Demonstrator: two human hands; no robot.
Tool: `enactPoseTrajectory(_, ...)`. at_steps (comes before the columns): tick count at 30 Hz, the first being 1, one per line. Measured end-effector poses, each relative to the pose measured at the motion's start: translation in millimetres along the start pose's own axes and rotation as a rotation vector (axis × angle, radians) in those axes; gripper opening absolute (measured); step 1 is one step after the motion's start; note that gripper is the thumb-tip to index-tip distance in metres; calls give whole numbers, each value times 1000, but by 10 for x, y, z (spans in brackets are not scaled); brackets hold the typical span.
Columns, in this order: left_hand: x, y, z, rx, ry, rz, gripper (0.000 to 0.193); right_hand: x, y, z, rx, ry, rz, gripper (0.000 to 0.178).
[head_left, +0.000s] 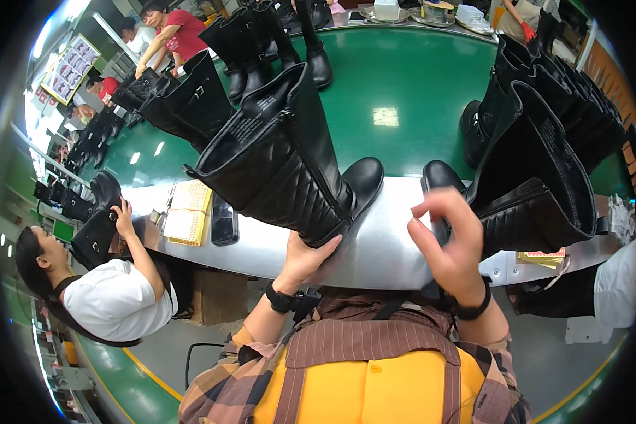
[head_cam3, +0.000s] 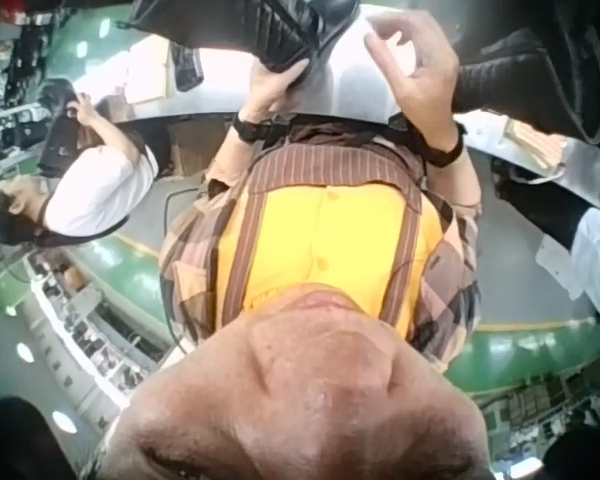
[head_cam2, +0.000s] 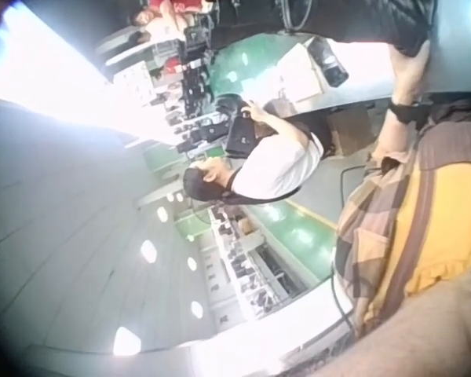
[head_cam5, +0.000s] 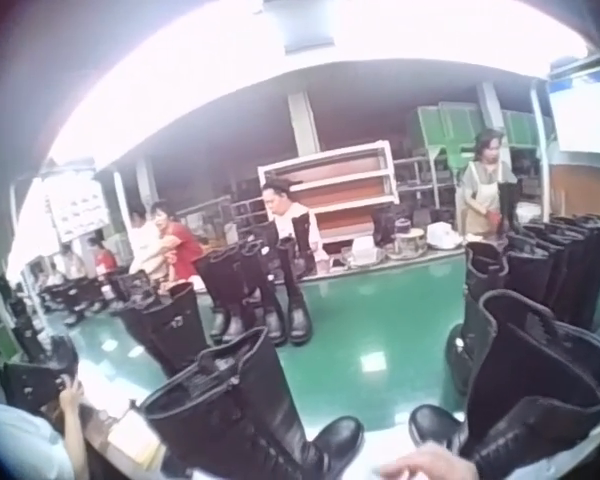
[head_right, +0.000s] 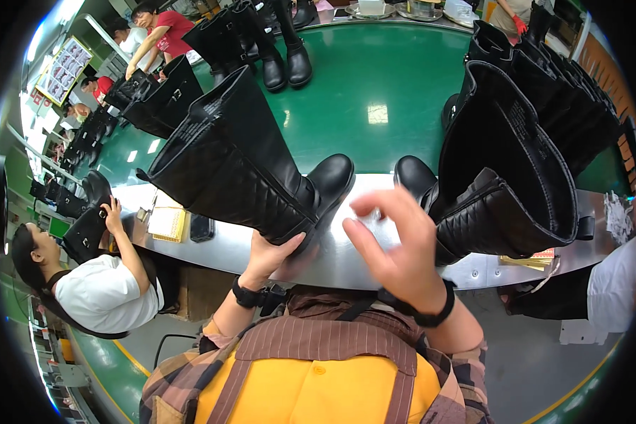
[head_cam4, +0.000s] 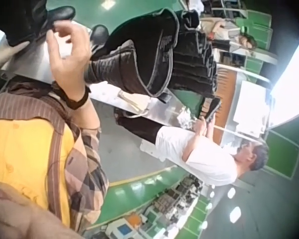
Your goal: Inspect and zip up black boots on a factory production line.
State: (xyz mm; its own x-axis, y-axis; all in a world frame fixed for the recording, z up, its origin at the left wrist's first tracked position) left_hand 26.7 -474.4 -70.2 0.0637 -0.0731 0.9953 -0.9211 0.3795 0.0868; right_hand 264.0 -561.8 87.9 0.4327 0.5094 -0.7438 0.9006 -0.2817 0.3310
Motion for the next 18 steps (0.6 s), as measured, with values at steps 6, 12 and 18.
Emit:
enactPoseTrajectory(6,1534,205,22,338,-789,-98,111,429,-597,-738,-55,-106,-302,66)
enactPoseTrajectory(12,2106,122,-360,46,-343,406,65,525,-992,-1070,-81,-147,-704,64)
enactPoseTrajectory(18,1834,341,-374,-33,-139,697,49,328,-1027,-1121,-153,-260,-1036,50)
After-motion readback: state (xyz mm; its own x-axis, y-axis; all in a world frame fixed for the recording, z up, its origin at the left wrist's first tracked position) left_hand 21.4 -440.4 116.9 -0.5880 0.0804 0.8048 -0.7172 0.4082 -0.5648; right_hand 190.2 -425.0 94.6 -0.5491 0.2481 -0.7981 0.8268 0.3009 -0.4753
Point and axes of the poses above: each hand's wrist, its own z-axis away from the middle knuckle, its own y-axis out of the back of the hand, x = y × z, the point moved 4 cm from there along -z, towards the middle knuckle, and after that the axes turned 6 degrees about -x, right-handed, at the moved point
